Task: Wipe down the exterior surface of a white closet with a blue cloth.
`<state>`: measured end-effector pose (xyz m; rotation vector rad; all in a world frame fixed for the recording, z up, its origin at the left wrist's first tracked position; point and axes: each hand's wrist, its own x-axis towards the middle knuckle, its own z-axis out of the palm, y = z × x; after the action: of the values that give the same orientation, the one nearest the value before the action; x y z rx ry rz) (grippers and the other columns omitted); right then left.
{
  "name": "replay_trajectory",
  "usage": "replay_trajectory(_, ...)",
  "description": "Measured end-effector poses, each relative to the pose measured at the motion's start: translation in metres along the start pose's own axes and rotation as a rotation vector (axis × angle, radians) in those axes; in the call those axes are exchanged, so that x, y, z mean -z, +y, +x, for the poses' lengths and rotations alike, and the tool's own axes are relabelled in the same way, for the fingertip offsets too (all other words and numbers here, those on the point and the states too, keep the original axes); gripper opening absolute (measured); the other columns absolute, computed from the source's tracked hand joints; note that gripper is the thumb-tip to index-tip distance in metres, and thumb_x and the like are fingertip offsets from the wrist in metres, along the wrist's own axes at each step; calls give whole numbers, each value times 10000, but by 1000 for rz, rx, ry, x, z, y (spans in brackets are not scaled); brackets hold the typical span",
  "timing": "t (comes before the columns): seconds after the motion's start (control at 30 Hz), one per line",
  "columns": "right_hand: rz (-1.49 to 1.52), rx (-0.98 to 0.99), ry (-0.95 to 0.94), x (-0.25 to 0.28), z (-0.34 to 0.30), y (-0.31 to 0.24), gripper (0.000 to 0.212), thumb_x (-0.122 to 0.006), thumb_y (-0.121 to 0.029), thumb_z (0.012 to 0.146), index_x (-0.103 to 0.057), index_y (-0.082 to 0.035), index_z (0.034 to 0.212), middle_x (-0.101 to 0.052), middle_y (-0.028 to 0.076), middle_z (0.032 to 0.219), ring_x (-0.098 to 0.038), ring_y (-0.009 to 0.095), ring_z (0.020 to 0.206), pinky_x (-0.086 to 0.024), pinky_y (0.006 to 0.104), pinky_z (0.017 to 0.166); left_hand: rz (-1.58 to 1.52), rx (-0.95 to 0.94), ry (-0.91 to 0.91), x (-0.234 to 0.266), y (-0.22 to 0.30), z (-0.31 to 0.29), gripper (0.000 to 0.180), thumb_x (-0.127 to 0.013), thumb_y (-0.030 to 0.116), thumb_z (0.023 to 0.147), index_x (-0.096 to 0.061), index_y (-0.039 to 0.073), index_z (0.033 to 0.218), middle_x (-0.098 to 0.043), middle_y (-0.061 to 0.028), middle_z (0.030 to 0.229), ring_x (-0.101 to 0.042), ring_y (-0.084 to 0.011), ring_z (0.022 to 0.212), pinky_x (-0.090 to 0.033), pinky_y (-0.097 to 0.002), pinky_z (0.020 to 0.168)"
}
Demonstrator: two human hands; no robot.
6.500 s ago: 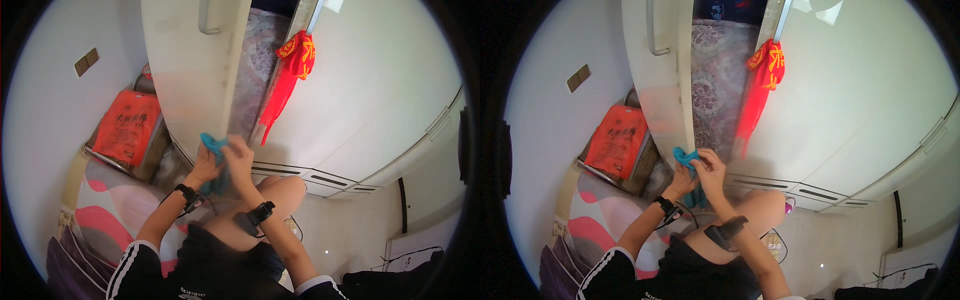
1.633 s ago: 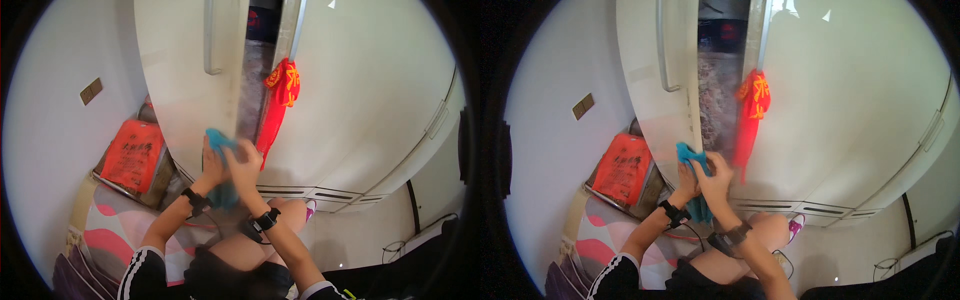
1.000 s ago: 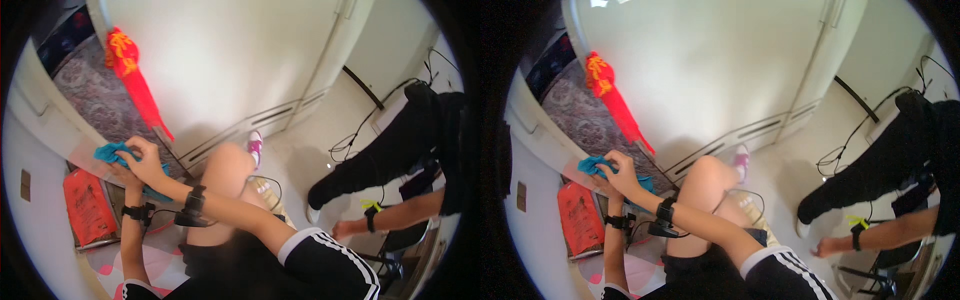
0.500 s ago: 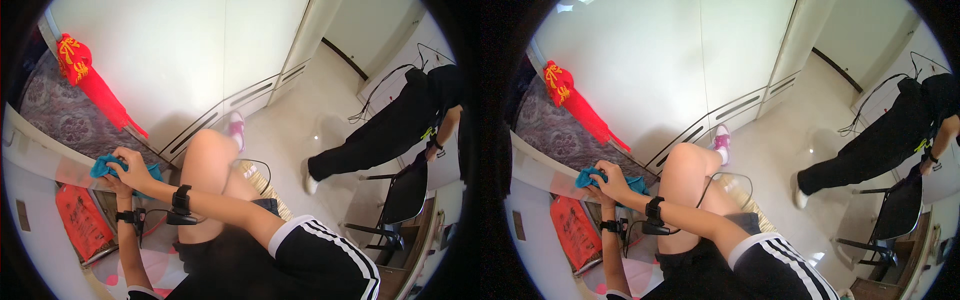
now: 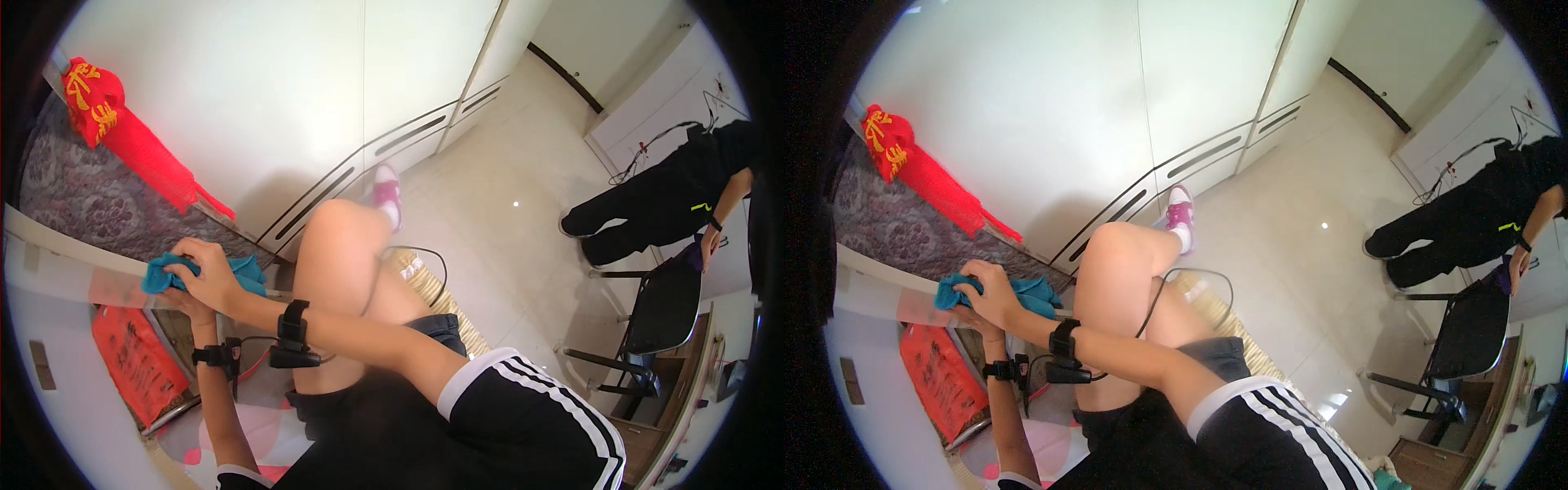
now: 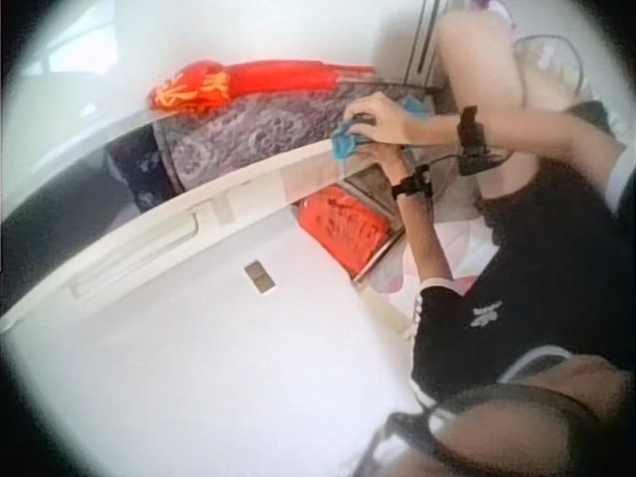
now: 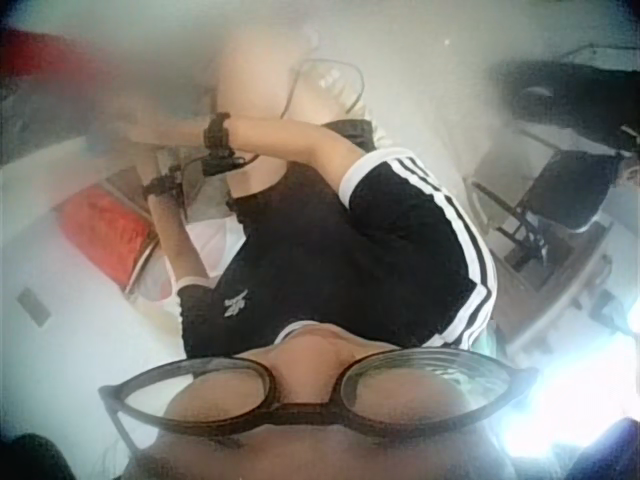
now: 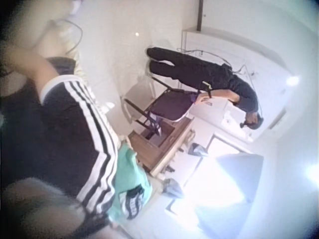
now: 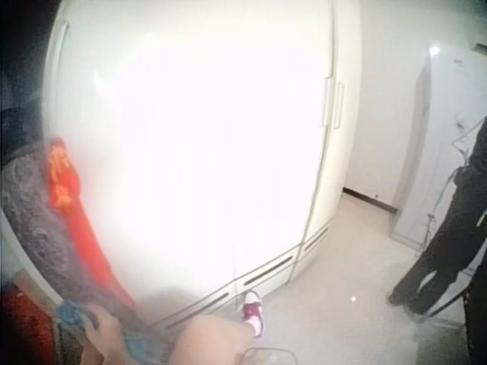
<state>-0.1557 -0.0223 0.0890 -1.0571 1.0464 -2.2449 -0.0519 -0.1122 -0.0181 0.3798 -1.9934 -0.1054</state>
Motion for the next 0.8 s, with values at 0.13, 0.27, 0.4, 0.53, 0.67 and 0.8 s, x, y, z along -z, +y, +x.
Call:
replay_trajectory(0.13, -14, 127, -57, -21, 24, -37, 89, -597, 19, 685, -612, 35, 771, -600, 153, 736, -597, 279, 683, -468, 325, 621, 60, 2, 11, 29, -10, -7, 693, -553, 344, 847, -272, -71, 1325, -330, -306, 1298, -367, -485, 1137, -286, -532, 951)
replay_trajectory(0.27, 41, 173, -57, -34, 44, -62, 94, -623, 11, 683, -612, 32, 775, -599, 144, 754, -601, 250, 686, -472, 317, 620, 137, 7, 39, 51, -11, -12, 696, -553, 346, 847, -269, -72, 1326, -331, -305, 1296, -368, -484, 1134, -288, -532, 949)
replay_trajectory(0.4, 69, 139, -152, -37, 39, -52, 86, -638, 37, 714, -606, 32, 794, -602, 106, 777, -604, 173, 719, -480, 282, 654, 274, 30, 85, 26, 1, 33, 699, -554, 347, 847, -266, -72, 1327, -332, -305, 1293, -369, -484, 1132, -289, -531, 947)
replay_trajectory(0.53, 249, -79, -212, -26, 25, -25, 82, -628, 53, 778, -584, 31, 843, -598, 58, 818, -576, 93, 800, -477, 241, 712, 366, 40, 115, 16, 15, 47, 701, -554, 349, 848, -264, -72, 1327, -333, -304, 1291, -371, -483, 1129, -291, -531, 945)
replay_trajectory(0.67, 196, -137, -268, -13, 12, -6, 64, -619, 32, 806, -572, 23, 849, -598, 44, 833, -563, 73, 814, -467, 226, 721, 389, -54, 119, 25, 26, 31, 720, -547, 355, 853, -224, -74, 1334, -349, -303, 1246, -386, -483, 1083, -317, -528, 901)
replay_trajectory(0.8, 164, -217, -282, 4, 0, 9, 47, -606, 8, 825, -565, 21, 845, -590, 32, 825, -543, 60, 800, -448, 210, 711, 457, -58, 75, 8, 13, -6, 698, -513, 322, 863, -190, -72, 1340, -322, -316, 1247, -368, -482, 1085, -319, -539, 899)
